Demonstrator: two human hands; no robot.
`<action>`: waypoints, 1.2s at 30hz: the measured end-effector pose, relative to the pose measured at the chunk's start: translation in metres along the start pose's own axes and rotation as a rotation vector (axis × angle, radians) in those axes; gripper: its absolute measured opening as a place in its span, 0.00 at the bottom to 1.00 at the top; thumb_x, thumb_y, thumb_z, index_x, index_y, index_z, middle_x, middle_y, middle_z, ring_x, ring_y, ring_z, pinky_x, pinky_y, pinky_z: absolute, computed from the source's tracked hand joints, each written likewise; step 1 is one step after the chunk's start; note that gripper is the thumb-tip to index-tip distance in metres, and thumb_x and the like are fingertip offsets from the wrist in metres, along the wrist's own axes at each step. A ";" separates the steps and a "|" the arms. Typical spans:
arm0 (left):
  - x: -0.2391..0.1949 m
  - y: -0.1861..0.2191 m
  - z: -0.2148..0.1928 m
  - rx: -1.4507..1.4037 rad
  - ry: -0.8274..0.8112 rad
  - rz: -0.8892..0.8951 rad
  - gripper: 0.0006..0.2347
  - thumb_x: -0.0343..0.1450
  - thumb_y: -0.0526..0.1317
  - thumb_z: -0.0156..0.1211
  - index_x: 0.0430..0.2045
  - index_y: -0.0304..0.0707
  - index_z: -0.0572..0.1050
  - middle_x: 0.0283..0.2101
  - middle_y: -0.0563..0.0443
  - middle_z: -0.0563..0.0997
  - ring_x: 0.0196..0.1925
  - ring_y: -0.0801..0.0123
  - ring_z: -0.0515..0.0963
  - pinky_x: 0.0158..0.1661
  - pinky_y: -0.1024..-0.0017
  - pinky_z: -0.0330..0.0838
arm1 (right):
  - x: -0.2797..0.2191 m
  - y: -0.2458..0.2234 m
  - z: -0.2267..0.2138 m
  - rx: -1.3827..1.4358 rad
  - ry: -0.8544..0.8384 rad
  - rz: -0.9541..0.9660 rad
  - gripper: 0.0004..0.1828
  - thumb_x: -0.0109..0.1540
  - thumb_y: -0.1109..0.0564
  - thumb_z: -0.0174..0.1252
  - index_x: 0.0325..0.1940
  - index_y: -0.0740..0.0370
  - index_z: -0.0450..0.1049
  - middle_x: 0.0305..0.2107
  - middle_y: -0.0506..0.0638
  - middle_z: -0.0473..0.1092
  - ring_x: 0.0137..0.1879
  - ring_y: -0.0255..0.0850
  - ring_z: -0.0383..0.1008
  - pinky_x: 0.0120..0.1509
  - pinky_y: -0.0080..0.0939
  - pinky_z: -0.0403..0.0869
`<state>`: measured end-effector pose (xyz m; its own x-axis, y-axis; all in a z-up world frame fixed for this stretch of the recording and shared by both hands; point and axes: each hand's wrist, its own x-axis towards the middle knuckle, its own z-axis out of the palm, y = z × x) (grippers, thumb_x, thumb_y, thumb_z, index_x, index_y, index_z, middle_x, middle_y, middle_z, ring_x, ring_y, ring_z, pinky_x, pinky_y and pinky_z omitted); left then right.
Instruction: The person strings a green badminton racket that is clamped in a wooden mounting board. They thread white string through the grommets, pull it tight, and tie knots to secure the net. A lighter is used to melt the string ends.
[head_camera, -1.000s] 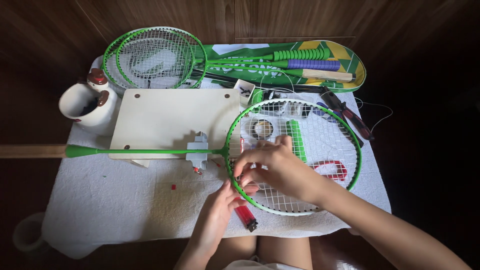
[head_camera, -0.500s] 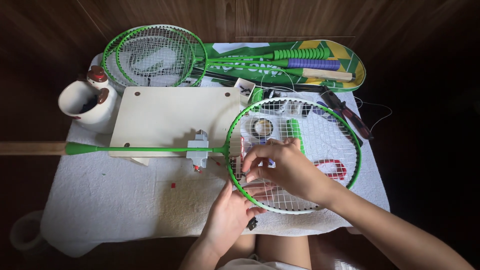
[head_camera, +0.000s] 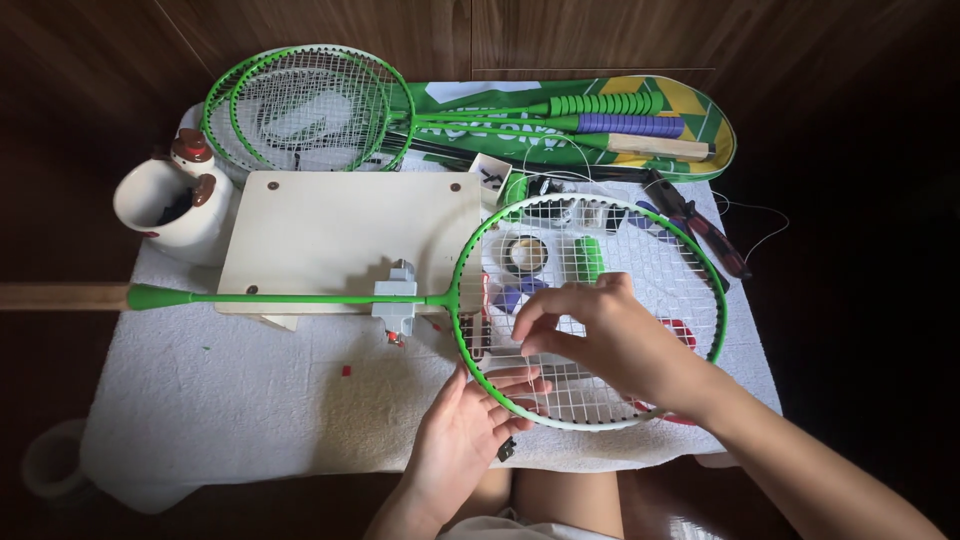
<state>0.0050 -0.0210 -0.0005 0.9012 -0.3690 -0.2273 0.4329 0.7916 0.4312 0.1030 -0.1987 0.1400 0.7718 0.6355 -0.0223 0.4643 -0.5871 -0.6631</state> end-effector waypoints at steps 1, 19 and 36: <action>0.000 0.000 0.000 0.006 0.007 -0.001 0.28 0.77 0.56 0.34 0.56 0.26 0.70 0.58 0.39 0.78 0.60 0.56 0.78 0.55 0.61 0.71 | -0.001 0.000 0.000 -0.073 -0.034 0.084 0.08 0.59 0.54 0.69 0.42 0.51 0.82 0.32 0.39 0.82 0.39 0.36 0.81 0.65 0.44 0.59; -0.015 0.017 0.080 1.924 0.495 0.896 0.10 0.63 0.42 0.73 0.29 0.43 0.76 0.46 0.46 0.72 0.44 0.53 0.71 0.46 0.57 0.66 | -0.001 0.011 0.006 0.217 0.086 -0.047 0.06 0.59 0.54 0.65 0.41 0.51 0.79 0.33 0.37 0.81 0.41 0.28 0.85 0.51 0.32 0.77; -0.023 0.030 0.079 1.825 0.407 0.878 0.09 0.59 0.37 0.73 0.25 0.39 0.77 0.45 0.47 0.72 0.48 0.54 0.72 0.49 0.58 0.68 | -0.021 0.004 0.000 0.080 0.223 -0.101 0.11 0.60 0.55 0.65 0.47 0.54 0.77 0.41 0.45 0.77 0.52 0.37 0.77 0.63 0.46 0.62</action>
<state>-0.0008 -0.0274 0.0868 0.8906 0.0643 0.4503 -0.2679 -0.7258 0.6336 0.0884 -0.2145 0.1378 0.8038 0.5579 0.2066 0.5151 -0.4790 -0.7108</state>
